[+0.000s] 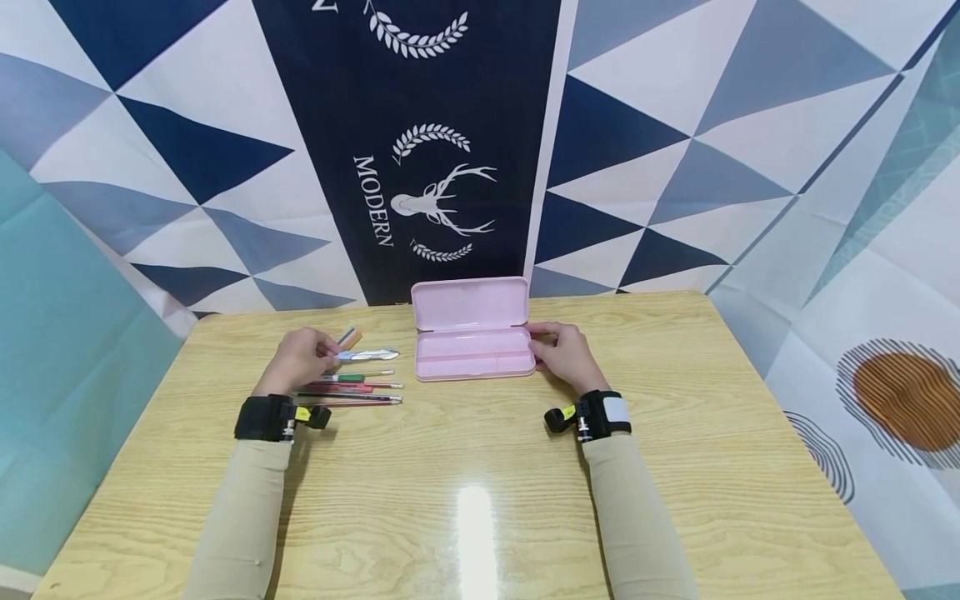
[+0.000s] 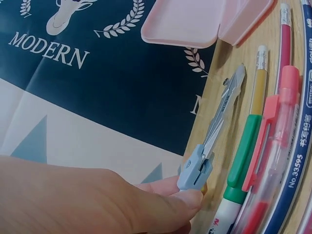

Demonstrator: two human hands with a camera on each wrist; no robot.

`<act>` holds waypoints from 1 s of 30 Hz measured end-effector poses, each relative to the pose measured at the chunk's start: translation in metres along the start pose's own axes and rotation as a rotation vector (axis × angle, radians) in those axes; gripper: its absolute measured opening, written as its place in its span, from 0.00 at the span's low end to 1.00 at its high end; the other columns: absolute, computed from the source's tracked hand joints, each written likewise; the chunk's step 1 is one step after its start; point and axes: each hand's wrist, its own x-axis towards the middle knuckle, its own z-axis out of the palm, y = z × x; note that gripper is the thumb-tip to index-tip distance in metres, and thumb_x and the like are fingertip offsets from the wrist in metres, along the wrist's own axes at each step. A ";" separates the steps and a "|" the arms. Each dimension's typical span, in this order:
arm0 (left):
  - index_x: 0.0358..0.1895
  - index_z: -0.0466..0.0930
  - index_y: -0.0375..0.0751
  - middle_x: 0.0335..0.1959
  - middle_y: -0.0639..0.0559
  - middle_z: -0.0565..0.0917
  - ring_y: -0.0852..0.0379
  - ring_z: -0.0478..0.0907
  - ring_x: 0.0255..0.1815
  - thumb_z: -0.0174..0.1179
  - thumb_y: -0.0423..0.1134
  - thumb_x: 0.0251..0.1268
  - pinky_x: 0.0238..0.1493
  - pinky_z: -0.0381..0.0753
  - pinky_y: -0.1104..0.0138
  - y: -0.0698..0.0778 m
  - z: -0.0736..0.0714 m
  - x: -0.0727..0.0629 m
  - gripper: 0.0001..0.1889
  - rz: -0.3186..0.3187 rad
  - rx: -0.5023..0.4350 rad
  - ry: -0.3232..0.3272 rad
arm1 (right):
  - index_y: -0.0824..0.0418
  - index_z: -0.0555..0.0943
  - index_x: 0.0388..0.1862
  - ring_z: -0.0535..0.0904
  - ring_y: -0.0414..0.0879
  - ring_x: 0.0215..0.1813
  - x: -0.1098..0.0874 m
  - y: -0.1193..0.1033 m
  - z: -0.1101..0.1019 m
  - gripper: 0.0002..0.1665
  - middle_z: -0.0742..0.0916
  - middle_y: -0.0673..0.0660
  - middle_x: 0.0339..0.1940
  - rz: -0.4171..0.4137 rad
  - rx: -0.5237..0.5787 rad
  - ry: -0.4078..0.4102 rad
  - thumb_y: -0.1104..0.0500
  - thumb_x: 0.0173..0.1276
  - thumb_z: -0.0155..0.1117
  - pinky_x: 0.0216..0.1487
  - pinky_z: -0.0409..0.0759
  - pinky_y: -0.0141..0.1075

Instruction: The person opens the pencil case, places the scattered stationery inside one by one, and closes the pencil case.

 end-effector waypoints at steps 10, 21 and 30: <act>0.51 0.91 0.28 0.49 0.33 0.91 0.44 0.84 0.46 0.65 0.27 0.80 0.50 0.83 0.56 0.004 -0.005 -0.001 0.07 0.015 -0.020 0.024 | 0.61 0.82 0.79 0.84 0.51 0.46 -0.001 -0.001 0.000 0.26 0.85 0.71 0.70 0.008 0.000 0.003 0.60 0.87 0.65 0.40 0.87 0.27; 0.54 0.91 0.28 0.51 0.33 0.92 0.42 0.86 0.49 0.65 0.29 0.82 0.58 0.85 0.50 0.010 -0.008 -0.002 0.08 0.048 -0.047 0.066 | 0.61 0.82 0.79 0.84 0.49 0.45 0.000 0.000 -0.001 0.26 0.86 0.72 0.68 0.001 -0.011 0.003 0.60 0.87 0.65 0.40 0.87 0.27; 0.52 0.91 0.28 0.51 0.32 0.93 0.43 0.84 0.46 0.65 0.28 0.82 0.47 0.78 0.61 0.018 -0.012 -0.005 0.08 0.083 -0.072 0.139 | 0.61 0.82 0.80 0.84 0.50 0.47 0.000 -0.001 -0.001 0.26 0.85 0.71 0.71 0.008 -0.012 0.003 0.60 0.87 0.65 0.40 0.87 0.27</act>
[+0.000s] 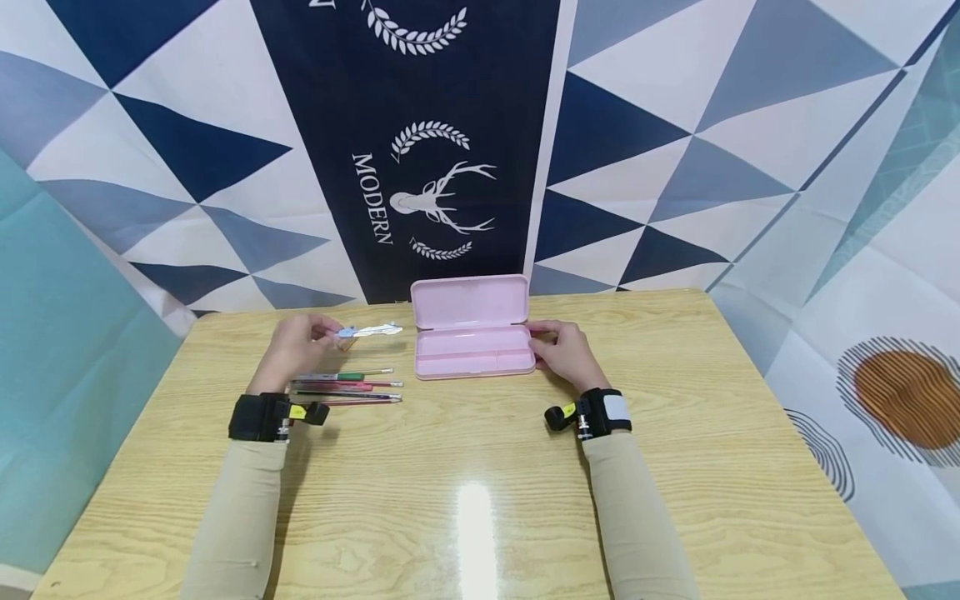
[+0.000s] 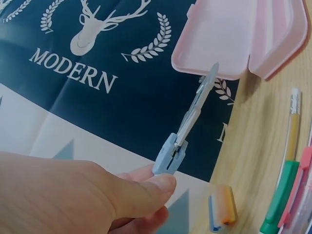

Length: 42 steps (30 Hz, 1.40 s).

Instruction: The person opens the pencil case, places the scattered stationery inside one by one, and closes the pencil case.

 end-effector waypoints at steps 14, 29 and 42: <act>0.56 0.91 0.29 0.51 0.31 0.91 0.42 0.80 0.46 0.62 0.28 0.84 0.48 0.75 0.60 0.015 -0.003 -0.005 0.10 0.014 -0.045 0.123 | 0.60 0.81 0.80 0.84 0.50 0.48 0.000 0.001 0.000 0.26 0.85 0.71 0.72 0.000 0.007 -0.007 0.60 0.87 0.65 0.41 0.87 0.26; 0.57 0.91 0.29 0.50 0.31 0.90 0.41 0.80 0.46 0.65 0.31 0.84 0.47 0.74 0.60 0.024 -0.005 -0.007 0.10 0.042 -0.074 0.241 | 0.60 0.81 0.80 0.84 0.49 0.47 0.000 0.000 -0.001 0.27 0.85 0.71 0.72 0.008 0.006 -0.002 0.60 0.87 0.64 0.41 0.88 0.27; 0.56 0.91 0.28 0.48 0.30 0.91 0.38 0.86 0.45 0.65 0.29 0.82 0.43 0.76 0.64 0.024 -0.001 -0.005 0.10 0.112 -0.067 0.252 | 0.61 0.82 0.80 0.84 0.51 0.49 0.001 0.000 0.000 0.26 0.85 0.71 0.71 0.010 0.014 -0.002 0.60 0.87 0.64 0.41 0.87 0.26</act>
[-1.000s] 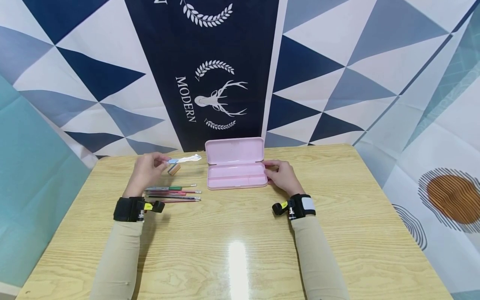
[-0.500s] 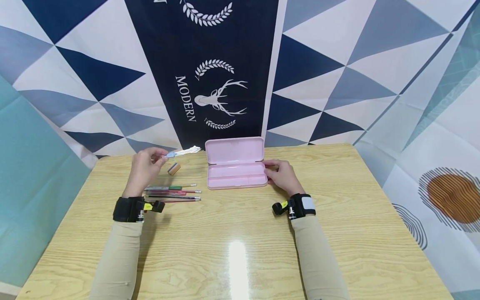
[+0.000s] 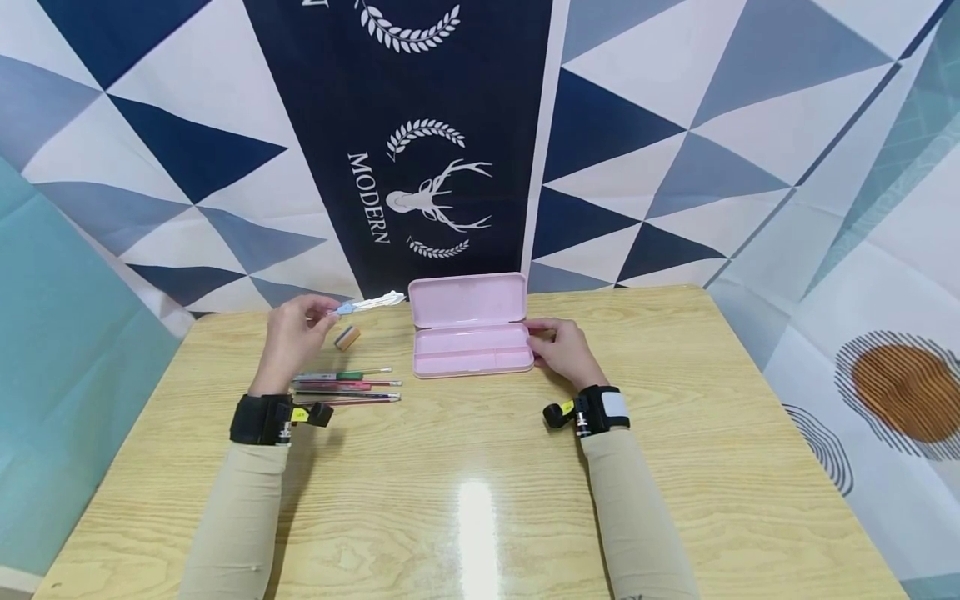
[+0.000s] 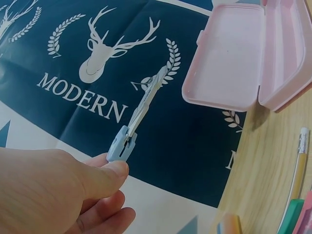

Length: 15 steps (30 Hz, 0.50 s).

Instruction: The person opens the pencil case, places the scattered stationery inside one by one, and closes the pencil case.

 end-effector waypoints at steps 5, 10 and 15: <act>0.58 0.91 0.29 0.50 0.30 0.91 0.38 0.87 0.46 0.66 0.29 0.82 0.45 0.79 0.62 0.002 0.004 0.000 0.10 0.009 -0.003 -0.016 | 0.61 0.81 0.80 0.84 0.50 0.48 0.001 0.002 0.000 0.26 0.85 0.71 0.72 -0.015 0.008 -0.001 0.60 0.87 0.64 0.41 0.87 0.27; 0.57 0.91 0.28 0.48 0.31 0.91 0.39 0.85 0.45 0.66 0.29 0.82 0.46 0.77 0.62 0.004 0.010 -0.001 0.10 -0.001 0.000 -0.033 | 0.62 0.81 0.80 0.84 0.50 0.49 0.002 0.003 0.000 0.26 0.84 0.71 0.74 -0.026 0.009 -0.002 0.61 0.87 0.64 0.41 0.88 0.26; 0.54 0.91 0.28 0.46 0.32 0.91 0.39 0.85 0.43 0.68 0.30 0.80 0.46 0.74 0.62 0.006 0.017 -0.001 0.09 0.007 0.008 -0.048 | 0.62 0.81 0.80 0.84 0.51 0.50 0.002 0.003 0.000 0.26 0.84 0.71 0.75 -0.027 -0.002 -0.001 0.61 0.87 0.64 0.41 0.88 0.26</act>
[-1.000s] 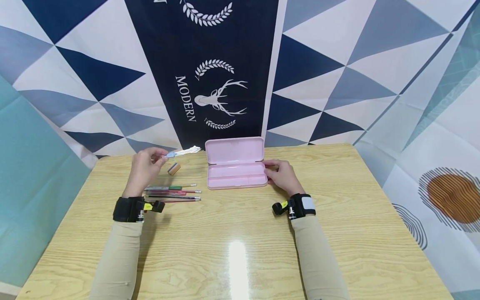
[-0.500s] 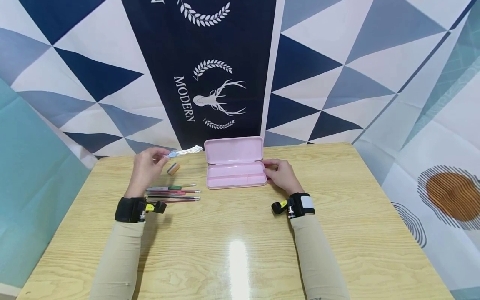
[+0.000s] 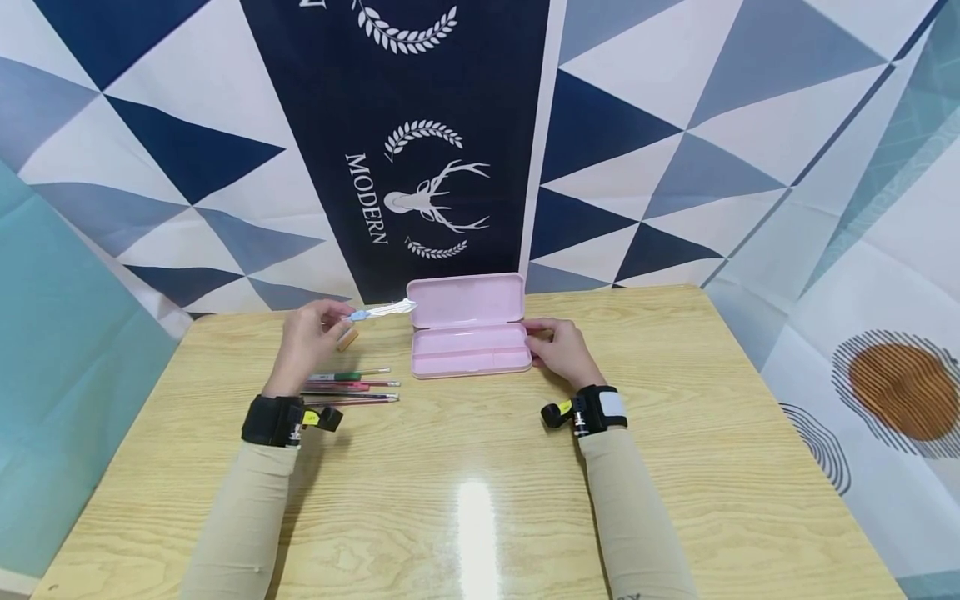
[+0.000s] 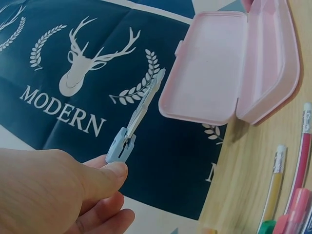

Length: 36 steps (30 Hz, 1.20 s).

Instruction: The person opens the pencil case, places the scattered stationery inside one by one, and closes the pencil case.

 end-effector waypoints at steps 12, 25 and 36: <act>0.54 0.92 0.30 0.45 0.34 0.92 0.41 0.84 0.42 0.69 0.30 0.79 0.45 0.75 0.62 0.005 0.010 -0.003 0.08 0.047 0.008 -0.023 | 0.60 0.81 0.80 0.84 0.54 0.52 -0.001 -0.001 0.000 0.26 0.83 0.70 0.77 0.010 -0.008 -0.003 0.60 0.87 0.64 0.42 0.87 0.26; 0.52 0.93 0.30 0.44 0.34 0.92 0.41 0.86 0.43 0.70 0.28 0.77 0.45 0.78 0.61 0.008 0.020 -0.003 0.07 0.085 0.008 -0.019 | 0.61 0.81 0.80 0.84 0.51 0.50 0.001 -0.001 0.000 0.26 0.84 0.71 0.74 0.018 -0.002 0.003 0.60 0.87 0.65 0.41 0.88 0.26; 0.51 0.92 0.30 0.45 0.35 0.92 0.42 0.86 0.44 0.70 0.28 0.77 0.48 0.80 0.57 0.015 0.033 -0.006 0.07 0.092 -0.009 -0.075 | 0.64 0.82 0.78 0.84 0.44 0.45 0.000 -0.001 0.001 0.26 0.86 0.73 0.70 -0.014 0.008 0.009 0.62 0.86 0.66 0.39 0.88 0.26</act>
